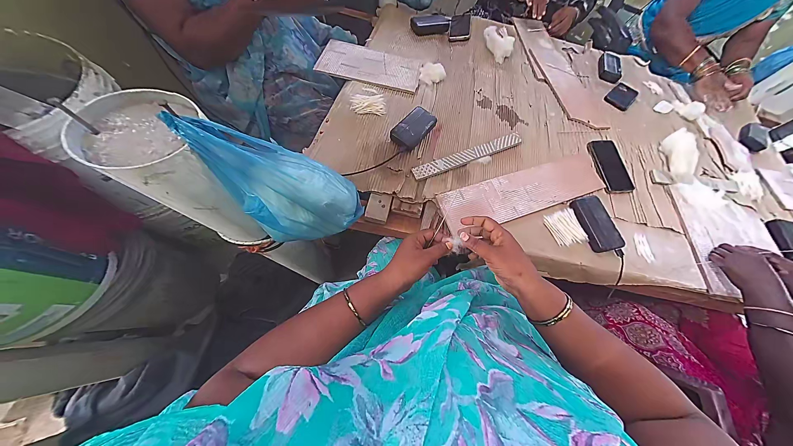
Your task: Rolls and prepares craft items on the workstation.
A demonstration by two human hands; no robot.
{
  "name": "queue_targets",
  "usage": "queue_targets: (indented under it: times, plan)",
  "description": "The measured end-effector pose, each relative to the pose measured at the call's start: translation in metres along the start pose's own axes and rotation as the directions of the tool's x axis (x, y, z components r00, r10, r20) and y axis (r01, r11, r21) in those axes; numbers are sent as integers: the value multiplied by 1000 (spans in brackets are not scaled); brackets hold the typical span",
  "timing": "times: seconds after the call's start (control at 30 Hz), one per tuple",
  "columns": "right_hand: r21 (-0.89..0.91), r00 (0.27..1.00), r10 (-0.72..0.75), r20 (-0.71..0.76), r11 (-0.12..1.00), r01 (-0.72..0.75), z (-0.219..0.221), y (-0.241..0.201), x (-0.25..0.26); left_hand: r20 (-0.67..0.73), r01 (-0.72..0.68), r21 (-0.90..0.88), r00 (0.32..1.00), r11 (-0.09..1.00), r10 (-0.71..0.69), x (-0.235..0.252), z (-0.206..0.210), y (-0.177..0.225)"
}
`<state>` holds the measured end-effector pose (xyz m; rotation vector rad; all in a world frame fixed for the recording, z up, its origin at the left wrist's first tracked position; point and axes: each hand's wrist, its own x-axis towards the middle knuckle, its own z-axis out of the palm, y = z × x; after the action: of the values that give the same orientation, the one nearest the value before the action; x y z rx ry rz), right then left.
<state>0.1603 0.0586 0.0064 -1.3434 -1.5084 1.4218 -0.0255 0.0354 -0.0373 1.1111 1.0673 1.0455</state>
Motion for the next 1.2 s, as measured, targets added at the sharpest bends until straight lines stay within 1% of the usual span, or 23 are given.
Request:
queue_targets:
  times: [0.1,0.27,0.33,0.5,0.6,0.77,0.83,0.9,0.97,1.03,1.1,1.17,1.2]
  plan:
    - [3,998,17,60,1000,-17,2,3,1,6,-18,13,1000,1000,18,0,0,-1]
    - [30,1000,6,-25,1000,-5,3,8,5,5,-31,14,1000,999,31,1,0,-3]
    - [44,1000,9,-28,999,-8,1,8,5,7,-20,26,1000,999,20,3,-1,-4]
    - [38,999,1,43,999,-2,-2,13,9,20,-6,39,1000,999,6,9,-1,-9]
    - [29,1000,6,-6,1000,-6,-5,17,15,-25,5,33,1000,999,-4,15,2,-8]
    - [48,997,6,-79,999,-3,-10,16,26,-14,13,67,1000,998,-12,29,2,-3]
    - [-3,994,-4,-108,1000,4,-11,17,33,-50,23,110,999,994,-18,37,2,-2]
    - [-103,990,-34,-137,995,20,-13,21,43,-68,43,153,997,987,-32,48,0,-3]
    - [-200,988,-42,-149,980,11,-15,26,56,-55,49,254,998,966,-36,60,-5,-6]
    - [-315,982,-65,-176,949,7,-17,30,68,-44,88,410,996,908,-77,69,-10,-6]
    - [-452,972,-109,-207,892,4,-20,34,78,-60,132,560,991,818,-119,72,-12,-2]
    - [-556,963,-147,-225,831,-3,-22,37,85,-87,135,656,991,742,-102,70,-11,3]
    - [-599,959,-168,-228,801,-2,-23,39,88,-88,117,670,993,733,-78,69,-12,4]
